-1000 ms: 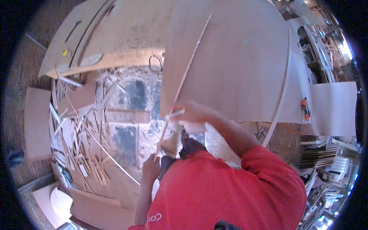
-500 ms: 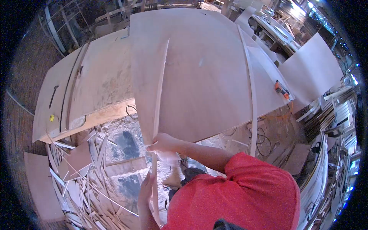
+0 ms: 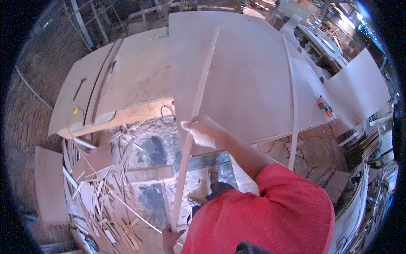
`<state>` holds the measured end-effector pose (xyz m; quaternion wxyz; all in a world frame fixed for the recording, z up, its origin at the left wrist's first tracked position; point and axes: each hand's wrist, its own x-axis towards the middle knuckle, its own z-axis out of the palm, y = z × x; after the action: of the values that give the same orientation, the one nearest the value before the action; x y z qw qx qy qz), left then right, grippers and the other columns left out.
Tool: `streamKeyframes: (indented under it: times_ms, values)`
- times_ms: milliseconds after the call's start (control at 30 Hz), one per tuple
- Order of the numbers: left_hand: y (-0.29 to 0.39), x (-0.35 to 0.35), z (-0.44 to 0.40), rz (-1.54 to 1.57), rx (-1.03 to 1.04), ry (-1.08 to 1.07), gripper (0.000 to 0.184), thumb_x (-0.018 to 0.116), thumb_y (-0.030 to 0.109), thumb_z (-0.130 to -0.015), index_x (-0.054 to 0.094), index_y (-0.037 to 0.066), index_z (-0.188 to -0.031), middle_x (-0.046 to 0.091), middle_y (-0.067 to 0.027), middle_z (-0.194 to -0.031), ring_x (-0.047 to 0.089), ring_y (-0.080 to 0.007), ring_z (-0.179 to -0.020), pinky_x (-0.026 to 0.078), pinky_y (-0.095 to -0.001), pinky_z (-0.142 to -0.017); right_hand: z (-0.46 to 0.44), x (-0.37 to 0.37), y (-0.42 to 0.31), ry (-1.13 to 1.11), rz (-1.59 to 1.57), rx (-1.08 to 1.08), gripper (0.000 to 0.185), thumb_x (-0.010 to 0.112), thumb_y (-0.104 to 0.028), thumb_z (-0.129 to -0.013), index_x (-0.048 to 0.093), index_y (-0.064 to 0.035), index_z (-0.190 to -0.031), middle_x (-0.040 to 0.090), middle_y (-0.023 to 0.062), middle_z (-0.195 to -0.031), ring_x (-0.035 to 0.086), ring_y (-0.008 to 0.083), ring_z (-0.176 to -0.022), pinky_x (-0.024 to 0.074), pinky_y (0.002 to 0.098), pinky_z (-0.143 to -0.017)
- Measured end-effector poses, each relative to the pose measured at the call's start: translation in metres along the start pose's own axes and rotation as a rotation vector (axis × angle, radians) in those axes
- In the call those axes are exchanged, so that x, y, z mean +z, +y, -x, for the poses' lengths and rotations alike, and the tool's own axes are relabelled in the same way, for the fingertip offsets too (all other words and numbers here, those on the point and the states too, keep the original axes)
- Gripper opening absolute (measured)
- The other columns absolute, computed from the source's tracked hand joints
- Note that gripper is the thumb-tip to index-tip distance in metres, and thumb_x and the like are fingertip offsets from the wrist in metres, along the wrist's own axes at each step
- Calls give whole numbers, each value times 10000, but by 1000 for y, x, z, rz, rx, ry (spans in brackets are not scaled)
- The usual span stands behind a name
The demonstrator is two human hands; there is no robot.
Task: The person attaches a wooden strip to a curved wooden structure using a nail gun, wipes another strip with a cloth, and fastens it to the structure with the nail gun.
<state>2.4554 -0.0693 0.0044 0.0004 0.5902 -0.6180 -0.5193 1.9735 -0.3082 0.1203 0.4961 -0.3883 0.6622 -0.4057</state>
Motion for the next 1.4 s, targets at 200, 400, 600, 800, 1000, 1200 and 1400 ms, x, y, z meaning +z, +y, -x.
streamKeyframes:
  times_ms: [200, 400, 600, 800, 1000, 1200, 1400]
  values:
    - [-57, 50, 0, 483, 129, 287, 452, 755, -29, -755, 694, -11, -1203, 612, -29, -852, 576, -141, -745, 499, -311, -642, 2, 1, 21, -15, 174, 37, 449, 811, -372, -871, 753, 29, -1064, 719, 81, -890, 670, 188, -768, 527, 364, -678]
    - [-46, 28, 21, 314, 154, 194, 522, 690, -21, -774, 688, 26, -1294, 570, -47, -803, 563, -129, -711, 464, -288, -610, 38, -29, 22, 35, 67, 36, 449, 826, -391, -868, 742, -16, -1099, 695, 45, -846, 640, 146, -689, 515, 328, -599]
    - [-26, 20, 22, 170, 116, 175, 476, 676, 10, -813, 691, 31, -1289, 571, -93, -779, 558, -194, -653, 465, -353, -609, -32, -121, 50, 224, -42, 31, 364, 837, -319, -848, 733, -30, -1043, 662, 25, -793, 622, 137, -630, 499, 307, -559]
    - [32, 16, 31, -22, 110, 236, 411, 674, 21, -880, 683, 21, -1291, 597, -179, -826, 602, -314, -723, 493, -414, -659, -119, -185, 34, 173, 79, -101, 475, 820, -394, -832, 738, -5, -1092, 695, 71, -855, 652, 174, -693, 518, 335, -613]
    - [41, 31, 35, -107, -9, 267, 392, 666, 29, -900, 674, 5, -1291, 610, -195, -859, 639, -358, -785, 497, -461, -679, -177, -202, 17, 128, 412, 48, 505, 835, -440, -808, 754, 5, -1034, 705, 72, -878, 664, 204, -743, 523, 387, -662]
    - [13, 49, 34, 3, 20, 349, 407, 664, 21, -896, 666, 20, -1304, 599, -198, -859, 635, -371, -773, 498, -454, -654, -193, -203, 6, -15, 491, 94, 528, 837, -465, -806, 756, -3, -1045, 710, 85, -862, 661, 219, -767, 516, 395, -702]
    - [41, 41, 37, -176, 61, 334, 406, 675, 24, -893, 664, 17, -1299, 589, -188, -855, 631, -371, -756, 503, -454, -640, -208, -204, 12, -57, 568, 104, 513, 827, -444, -827, 748, 14, -1043, 726, 105, -896, 666, 228, -784, 517, 412, -724]
